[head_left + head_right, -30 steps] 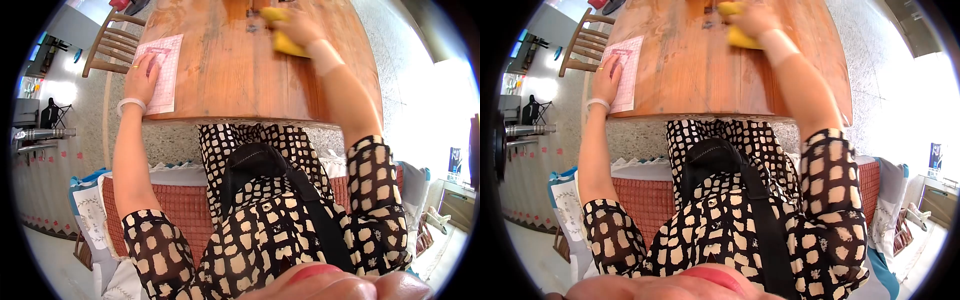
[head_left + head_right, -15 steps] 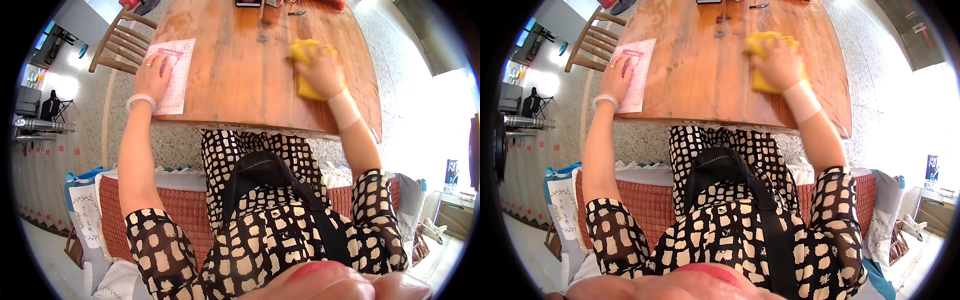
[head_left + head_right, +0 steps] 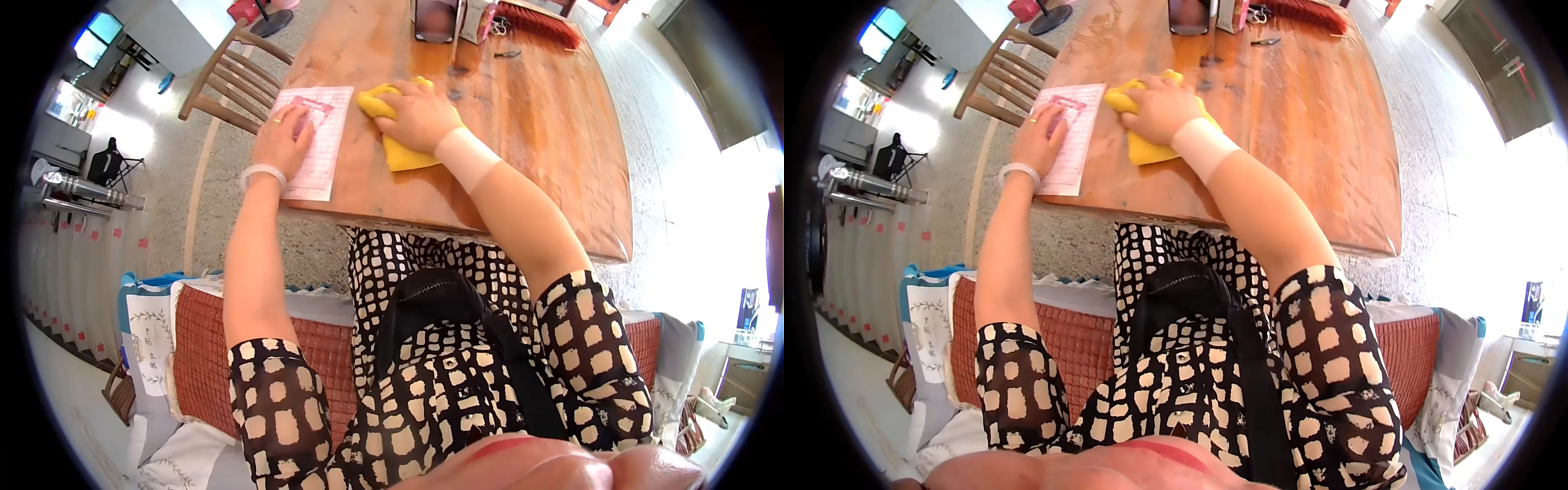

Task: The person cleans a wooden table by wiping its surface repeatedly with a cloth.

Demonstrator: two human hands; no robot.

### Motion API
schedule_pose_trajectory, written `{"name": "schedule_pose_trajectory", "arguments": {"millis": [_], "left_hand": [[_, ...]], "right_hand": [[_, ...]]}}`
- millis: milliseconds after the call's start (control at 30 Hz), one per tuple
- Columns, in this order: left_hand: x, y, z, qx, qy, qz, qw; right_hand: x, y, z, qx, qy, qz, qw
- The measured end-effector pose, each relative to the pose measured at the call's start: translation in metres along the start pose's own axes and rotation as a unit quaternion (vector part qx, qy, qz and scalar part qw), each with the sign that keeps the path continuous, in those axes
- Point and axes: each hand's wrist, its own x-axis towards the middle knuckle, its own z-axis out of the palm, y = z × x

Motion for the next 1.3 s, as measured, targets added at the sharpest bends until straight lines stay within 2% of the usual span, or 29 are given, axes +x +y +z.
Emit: {"name": "schedule_pose_trajectory", "arguments": {"millis": [67, 100, 133, 200, 233, 267, 300, 367, 467, 667, 933, 1100, 1167, 1300], "left_hand": [[0.002, -0.005, 0.001, -0.002, 0.004, 0.009, 1.0], [0.002, -0.008, 0.003, -0.002, 0.008, 0.019, 1.0], [0.001, -0.009, 0.004, -0.003, 0.011, 0.027, 1.0], [0.001, -0.008, 0.005, -0.003, 0.008, 0.023, 1.0], [0.002, -0.008, 0.005, -0.001, 0.006, 0.022, 1.0], [0.002, -0.007, 0.004, -0.003, 0.005, 0.024, 1.0], [0.002, -0.007, 0.004, -0.006, 0.005, 0.024, 1.0], [0.0, -0.004, 0.003, -0.008, 0.002, 0.021, 1.0], [0.001, 0.0, -0.002, -0.002, 0.002, 0.017, 1.0], [0.002, -0.005, 0.005, 0.002, 0.015, 0.024, 1.0], [0.003, -0.007, 0.009, 0.012, 0.019, 0.038, 0.999], [0.003, -0.006, 0.007, 0.016, 0.017, 0.041, 0.999], [0.004, -0.003, 0.004, 0.021, 0.013, 0.04, 0.999], [0.003, -0.002, 0.005, 0.008, 0.022, 0.045, 0.999]], "right_hand": [[-0.004, 0.024, -0.013, -0.039, -0.03, 0.045, 0.998], [-0.013, 0.043, -0.019, -0.053, 0.012, 0.048, 0.997], [-0.019, 0.058, -0.041, -0.072, -0.035, 0.093, 0.992], [-0.037, 0.116, -0.05, -0.113, 0.004, 0.155, 0.981], [-0.046, 0.13, -0.071, -0.1, -0.032, 0.224, 0.969], [-0.056, 0.158, -0.082, -0.112, -0.039, 0.243, 0.963], [-0.071, 0.185, -0.084, -0.123, 0.018, 0.247, 0.961], [-0.091, 0.202, -0.108, -0.124, 0.012, 0.328, 0.936], [-0.11, 0.22, -0.107, -0.151, 0.067, 0.33, 0.929], [-0.132, 0.181, -0.101, -0.175, 0.065, 0.282, 0.941], [-0.158, 0.064, -0.082, -0.15, 0.052, 0.106, 0.982], [-0.124, 0.005, -0.051, -0.034, 0.04, -0.056, 0.997], [-0.102, -0.011, -0.037, -0.028, 0.045, -0.099, 0.994], [-0.049, -0.016, -0.013, 0.02, 0.003, -0.112, 0.994]]}}
